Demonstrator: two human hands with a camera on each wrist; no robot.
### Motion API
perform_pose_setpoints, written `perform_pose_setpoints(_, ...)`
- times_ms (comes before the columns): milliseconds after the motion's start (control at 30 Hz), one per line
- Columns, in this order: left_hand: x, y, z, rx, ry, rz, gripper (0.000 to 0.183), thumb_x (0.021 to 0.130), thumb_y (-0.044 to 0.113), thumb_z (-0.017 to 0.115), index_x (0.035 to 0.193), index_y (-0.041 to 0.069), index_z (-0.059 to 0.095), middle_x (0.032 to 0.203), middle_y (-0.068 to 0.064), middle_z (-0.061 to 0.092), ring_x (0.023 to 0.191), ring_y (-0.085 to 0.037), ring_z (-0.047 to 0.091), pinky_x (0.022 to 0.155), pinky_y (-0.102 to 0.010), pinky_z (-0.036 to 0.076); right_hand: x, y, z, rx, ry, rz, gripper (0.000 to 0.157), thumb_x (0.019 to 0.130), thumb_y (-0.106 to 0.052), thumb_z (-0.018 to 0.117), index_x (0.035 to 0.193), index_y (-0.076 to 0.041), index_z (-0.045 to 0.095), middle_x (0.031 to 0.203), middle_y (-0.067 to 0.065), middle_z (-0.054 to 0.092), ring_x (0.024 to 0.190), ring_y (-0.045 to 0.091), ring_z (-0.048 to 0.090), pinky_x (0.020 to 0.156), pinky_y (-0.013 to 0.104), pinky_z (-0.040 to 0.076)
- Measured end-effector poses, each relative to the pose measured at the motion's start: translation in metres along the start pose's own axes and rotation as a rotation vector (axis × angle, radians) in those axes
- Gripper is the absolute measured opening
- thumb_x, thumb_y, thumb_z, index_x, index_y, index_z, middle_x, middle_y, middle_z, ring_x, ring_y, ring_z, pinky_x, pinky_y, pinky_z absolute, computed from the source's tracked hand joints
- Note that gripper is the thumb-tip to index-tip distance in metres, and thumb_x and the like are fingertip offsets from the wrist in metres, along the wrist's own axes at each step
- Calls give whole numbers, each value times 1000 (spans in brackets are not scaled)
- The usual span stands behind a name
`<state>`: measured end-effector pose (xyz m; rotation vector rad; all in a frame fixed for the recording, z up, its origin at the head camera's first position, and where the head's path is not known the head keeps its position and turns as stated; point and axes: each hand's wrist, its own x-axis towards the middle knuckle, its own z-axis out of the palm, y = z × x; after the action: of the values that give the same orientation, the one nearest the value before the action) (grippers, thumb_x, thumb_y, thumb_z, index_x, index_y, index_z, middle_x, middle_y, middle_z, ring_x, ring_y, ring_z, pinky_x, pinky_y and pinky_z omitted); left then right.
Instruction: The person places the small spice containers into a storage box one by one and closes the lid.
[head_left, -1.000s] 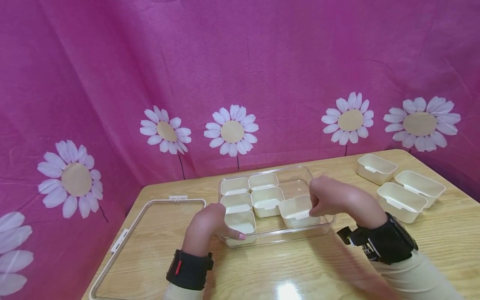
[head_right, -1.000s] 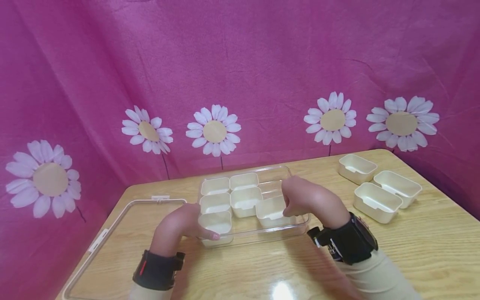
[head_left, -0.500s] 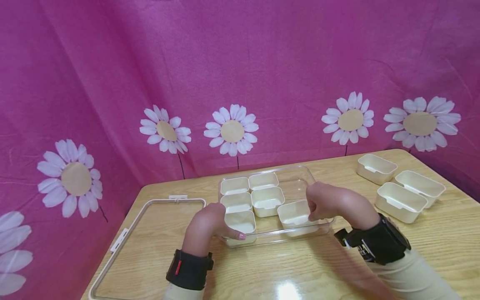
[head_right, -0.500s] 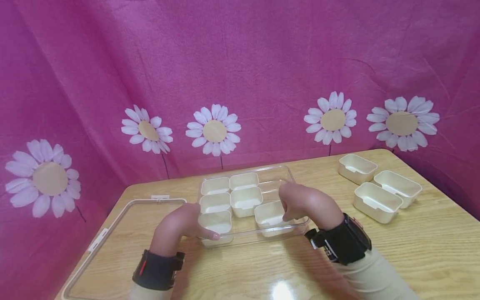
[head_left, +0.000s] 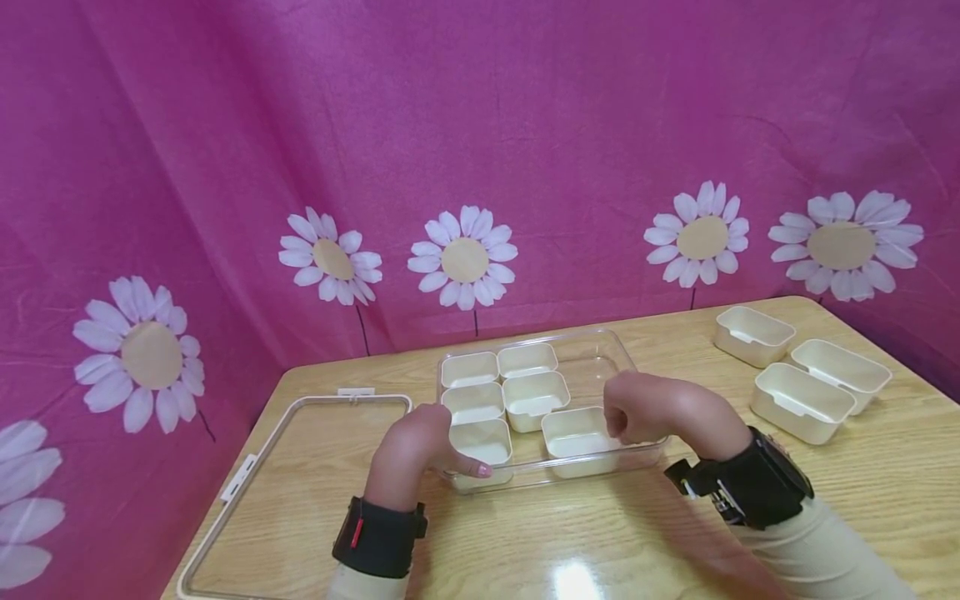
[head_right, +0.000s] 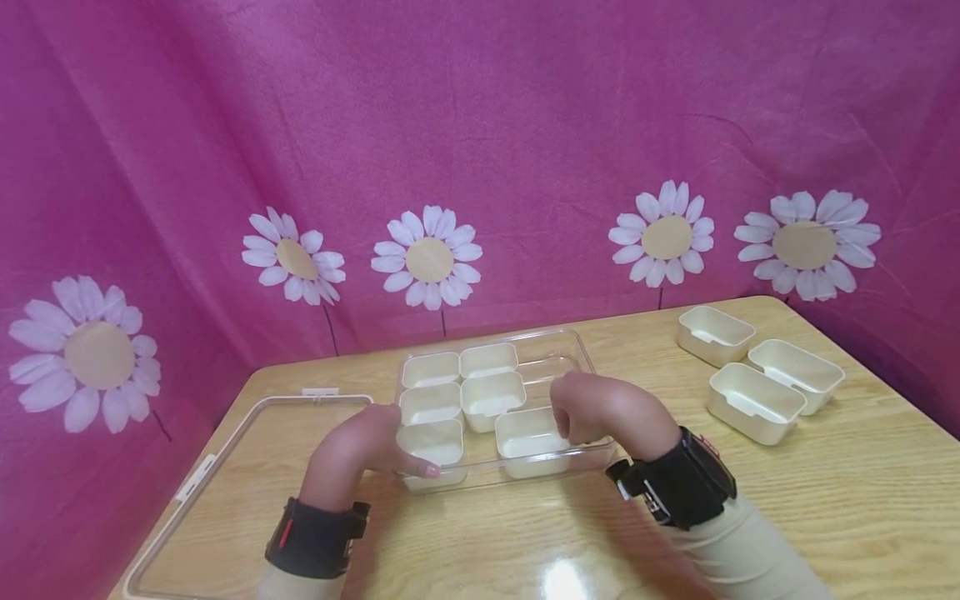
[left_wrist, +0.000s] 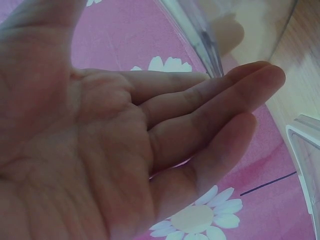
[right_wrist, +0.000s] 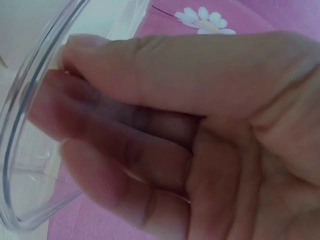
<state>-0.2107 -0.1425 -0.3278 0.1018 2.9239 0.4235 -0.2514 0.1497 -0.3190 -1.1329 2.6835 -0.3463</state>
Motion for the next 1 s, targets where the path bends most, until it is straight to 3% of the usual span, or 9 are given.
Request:
perform_pose_setpoints(133,0,0,0,0,9,8,72,61,44,98,99,-6,62,84,-9,60,77,-21,54,74,-37,50,1,1,0,-12,13,-11,20,70,11,71,80,-6,75,73,-4,63,70,11,56,65,25,49)
perform_pose_setpoints(333,2,-2,2,11,17,21,72,60,45,98,98,-6,63,84,-10,61,77,-21,55,74,-37,51,2,0,0,-10,21,28,27,68,8,81,91,-5,76,88,4,61,78,16,58,71,30,51)
perform_pose_setpoints(1000,0,-1,1,6,27,36,70,60,43,98,94,-5,63,83,-9,60,77,-21,55,74,-37,51,9,0,5,1,75,-59,28,68,3,86,91,0,72,93,4,66,77,19,62,70,27,52)
